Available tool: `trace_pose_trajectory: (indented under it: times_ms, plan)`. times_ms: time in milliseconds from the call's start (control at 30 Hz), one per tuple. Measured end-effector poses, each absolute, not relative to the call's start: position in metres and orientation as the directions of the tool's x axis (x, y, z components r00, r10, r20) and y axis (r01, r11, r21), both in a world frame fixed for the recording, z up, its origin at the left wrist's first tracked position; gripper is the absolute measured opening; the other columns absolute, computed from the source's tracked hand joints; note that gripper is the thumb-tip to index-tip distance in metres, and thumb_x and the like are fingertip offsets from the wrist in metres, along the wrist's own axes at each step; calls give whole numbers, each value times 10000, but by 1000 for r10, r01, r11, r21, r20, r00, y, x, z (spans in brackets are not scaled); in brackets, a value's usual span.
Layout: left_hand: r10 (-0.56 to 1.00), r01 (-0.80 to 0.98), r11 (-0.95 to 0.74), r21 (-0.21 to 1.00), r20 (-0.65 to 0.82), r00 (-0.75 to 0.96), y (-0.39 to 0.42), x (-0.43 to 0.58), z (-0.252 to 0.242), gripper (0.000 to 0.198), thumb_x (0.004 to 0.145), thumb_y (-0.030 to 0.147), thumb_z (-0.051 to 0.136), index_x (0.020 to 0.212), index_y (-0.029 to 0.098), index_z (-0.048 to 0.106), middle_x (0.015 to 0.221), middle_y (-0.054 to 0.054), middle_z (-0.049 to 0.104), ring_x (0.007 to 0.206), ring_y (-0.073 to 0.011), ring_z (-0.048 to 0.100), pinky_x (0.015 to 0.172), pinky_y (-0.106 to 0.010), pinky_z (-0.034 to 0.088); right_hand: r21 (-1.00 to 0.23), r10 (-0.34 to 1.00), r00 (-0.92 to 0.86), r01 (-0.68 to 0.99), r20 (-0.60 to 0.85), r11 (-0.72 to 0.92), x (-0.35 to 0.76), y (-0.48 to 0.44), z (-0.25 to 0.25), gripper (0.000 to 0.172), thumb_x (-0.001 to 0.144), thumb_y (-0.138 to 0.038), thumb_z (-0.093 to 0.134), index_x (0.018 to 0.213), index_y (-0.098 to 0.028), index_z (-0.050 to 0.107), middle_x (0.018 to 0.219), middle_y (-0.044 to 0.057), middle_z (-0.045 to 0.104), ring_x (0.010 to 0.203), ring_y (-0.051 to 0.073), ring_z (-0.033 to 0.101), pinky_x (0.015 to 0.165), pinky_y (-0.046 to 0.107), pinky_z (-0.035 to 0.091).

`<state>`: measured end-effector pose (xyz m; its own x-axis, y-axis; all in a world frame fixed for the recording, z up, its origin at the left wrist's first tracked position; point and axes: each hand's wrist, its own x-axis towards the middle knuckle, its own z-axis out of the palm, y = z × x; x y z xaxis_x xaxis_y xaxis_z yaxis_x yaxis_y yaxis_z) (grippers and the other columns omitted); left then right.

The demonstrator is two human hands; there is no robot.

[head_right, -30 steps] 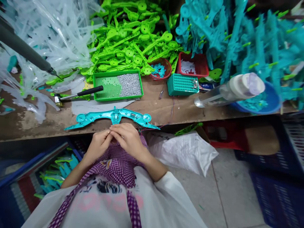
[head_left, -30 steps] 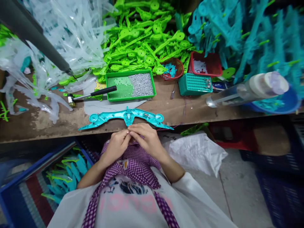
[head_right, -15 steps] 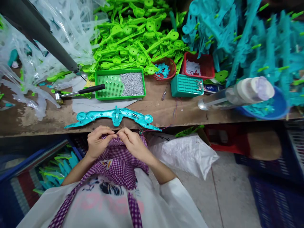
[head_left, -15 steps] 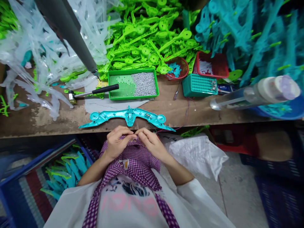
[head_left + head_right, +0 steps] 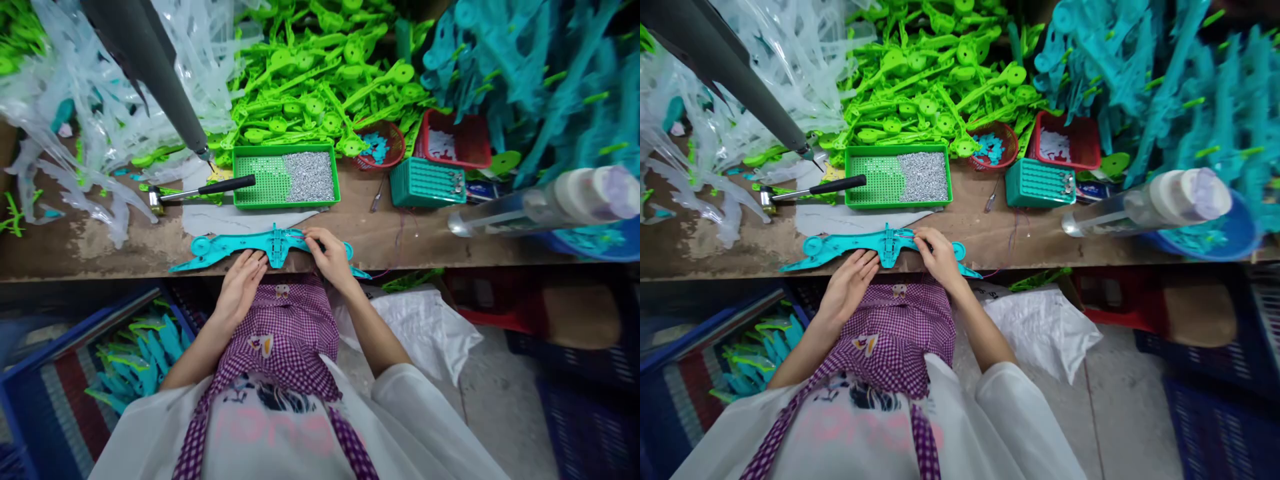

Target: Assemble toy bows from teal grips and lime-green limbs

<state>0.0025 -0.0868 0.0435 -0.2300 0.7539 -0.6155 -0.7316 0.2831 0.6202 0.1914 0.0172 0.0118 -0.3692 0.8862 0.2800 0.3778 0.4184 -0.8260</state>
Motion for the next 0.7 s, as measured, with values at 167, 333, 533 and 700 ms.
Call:
trace_pose_trajectory:
  times_ms: [167, 333, 533, 700]
  plan:
    - [821, -670, 254, 698, -522, -233, -69, 10, 37, 246, 704, 329, 807, 774, 151, 652, 822, -40, 722, 858, -181, 699, 838, -306, 556, -822, 853, -455, 363, 254, 438, 202, 12, 15, 197, 950, -347, 518, 909, -230, 672, 1000, 67, 736, 996, 209, 670, 902, 390, 513]
    - [848, -561, 192, 805, -423, -318, -60, 17, 27, 389, 658, 451, 832, 851, 142, 696, 903, -61, 747, 930, -225, 700, 837, -352, 563, -722, 841, -455, 472, 292, 506, 209, 5, 42, 235, 968, -350, 480, 928, -231, 679, 1022, 77, 728, 984, 209, 661, 924, 401, 481]
    - [860, -588, 237, 773, -449, -244, -61, 14, 20, 425, 669, 491, 823, 854, 131, 695, 868, -72, 751, 897, -229, 717, 850, -381, 573, -377, 712, -701, 648, 42, 661, 198, 1, 66, 300, 979, -300, 422, 844, -193, 668, 791, 82, 681, 764, 203, 579, 692, 328, 383]
    - [866, -585, 275, 763, -460, -194, -61, 12, 18, 424, 683, 505, 814, 836, 128, 695, 878, -89, 759, 875, -238, 728, 847, -384, 580, -210, 686, -727, 666, 29, 716, 195, 9, 67, 271, 973, -255, 429, 820, -183, 640, 790, 77, 663, 744, 193, 527, 682, 327, 322]
